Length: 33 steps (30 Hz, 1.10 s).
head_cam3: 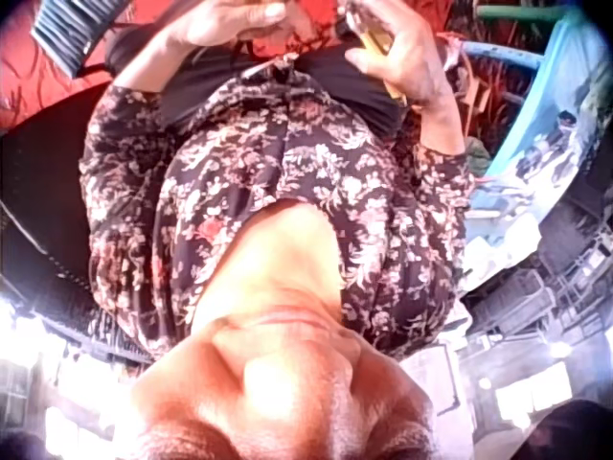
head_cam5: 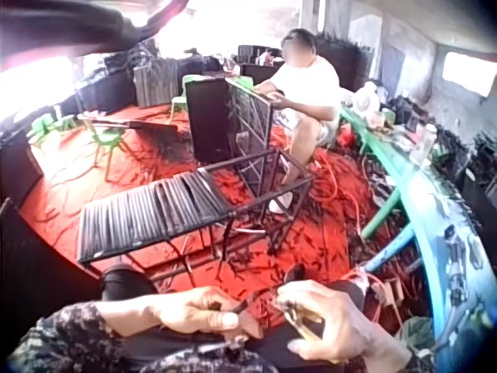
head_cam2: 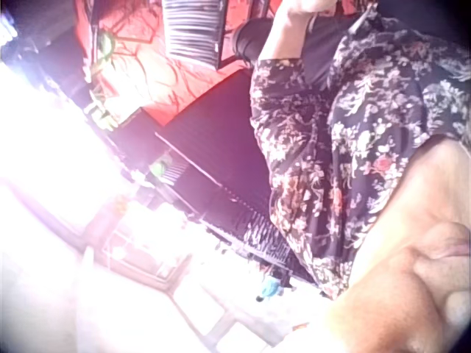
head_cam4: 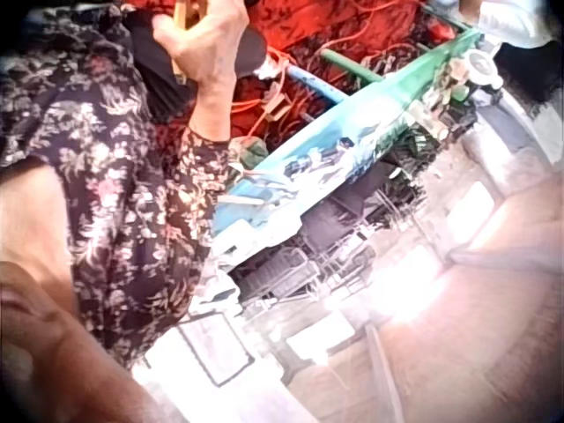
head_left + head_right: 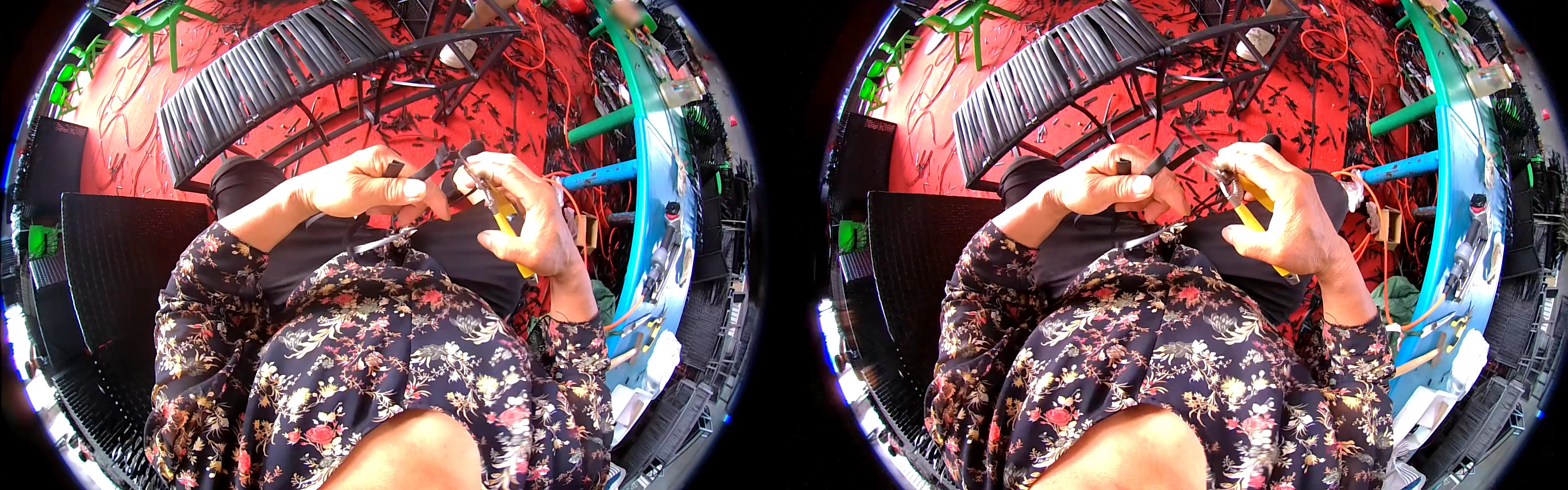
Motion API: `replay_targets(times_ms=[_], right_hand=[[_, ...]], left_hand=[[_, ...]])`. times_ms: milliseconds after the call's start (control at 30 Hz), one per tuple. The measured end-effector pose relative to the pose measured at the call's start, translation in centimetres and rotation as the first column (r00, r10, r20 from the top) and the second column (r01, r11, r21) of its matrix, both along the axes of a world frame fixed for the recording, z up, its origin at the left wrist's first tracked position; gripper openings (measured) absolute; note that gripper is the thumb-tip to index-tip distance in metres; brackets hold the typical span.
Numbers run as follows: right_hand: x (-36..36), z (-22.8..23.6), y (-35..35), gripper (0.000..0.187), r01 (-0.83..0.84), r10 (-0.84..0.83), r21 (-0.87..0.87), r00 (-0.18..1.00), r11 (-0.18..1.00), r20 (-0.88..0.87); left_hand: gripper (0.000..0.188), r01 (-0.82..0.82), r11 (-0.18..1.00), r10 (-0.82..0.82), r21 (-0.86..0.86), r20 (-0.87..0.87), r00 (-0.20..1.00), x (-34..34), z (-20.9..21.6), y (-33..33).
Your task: The person sits on a red floor and uses a knife and pliers to cut and trim black plastic strips. They then weave these strips into the frame of a black chair, securing them in place.
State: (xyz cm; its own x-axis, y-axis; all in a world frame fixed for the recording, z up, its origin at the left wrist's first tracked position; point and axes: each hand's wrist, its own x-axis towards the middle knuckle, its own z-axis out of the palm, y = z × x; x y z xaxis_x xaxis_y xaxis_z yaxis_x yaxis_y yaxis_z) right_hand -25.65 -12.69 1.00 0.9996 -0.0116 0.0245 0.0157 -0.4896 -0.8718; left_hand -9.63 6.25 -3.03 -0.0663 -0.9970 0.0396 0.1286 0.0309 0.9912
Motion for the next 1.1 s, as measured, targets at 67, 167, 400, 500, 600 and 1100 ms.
replay_targets(times_ms=[67,167,400,500,600,1100], right_hand=[[-0.4,-0.5,0.1,0.056,-0.006,0.007,-0.021,0.998,1.0,0.059],[-1.3,-1.3,0.4,0.057,0.093,-0.101,0.106,0.993,0.99,0.067],[-4.1,-1.5,0.8,0.061,0.145,-0.123,0.404,0.989,0.903,-0.08],[-4.8,-1.8,0.8,0.065,0.201,-0.153,0.512,0.979,0.835,-0.135],[-5.0,-2.7,-0.2,0.063,0.2,-0.12,0.792,0.98,0.577,-0.16],[-10.3,-7.4,2.7,0.079,0.26,-0.014,0.905,0.962,0.336,-0.271]], left_hand=[[0.042,-0.011,0.999,0.011,-0.032,-0.007,1.0,-0.1,-0.1,0.0],[0.04,-0.047,0.998,0.05,-0.036,0.078,0.996,-0.3,-0.3,0.1],[0.034,-0.082,0.982,0.128,-0.173,0.276,0.953,-0.5,-1.2,-0.4],[0.034,-0.066,0.978,0.123,-0.196,0.294,0.948,-0.6,-1.6,-0.6],[0.041,-0.099,0.981,0.141,-0.165,0.272,0.952,-0.7,-1.9,-0.6],[0.043,-0.196,0.98,0.193,0.035,0.076,0.978,0.2,-3.3,0.4]])
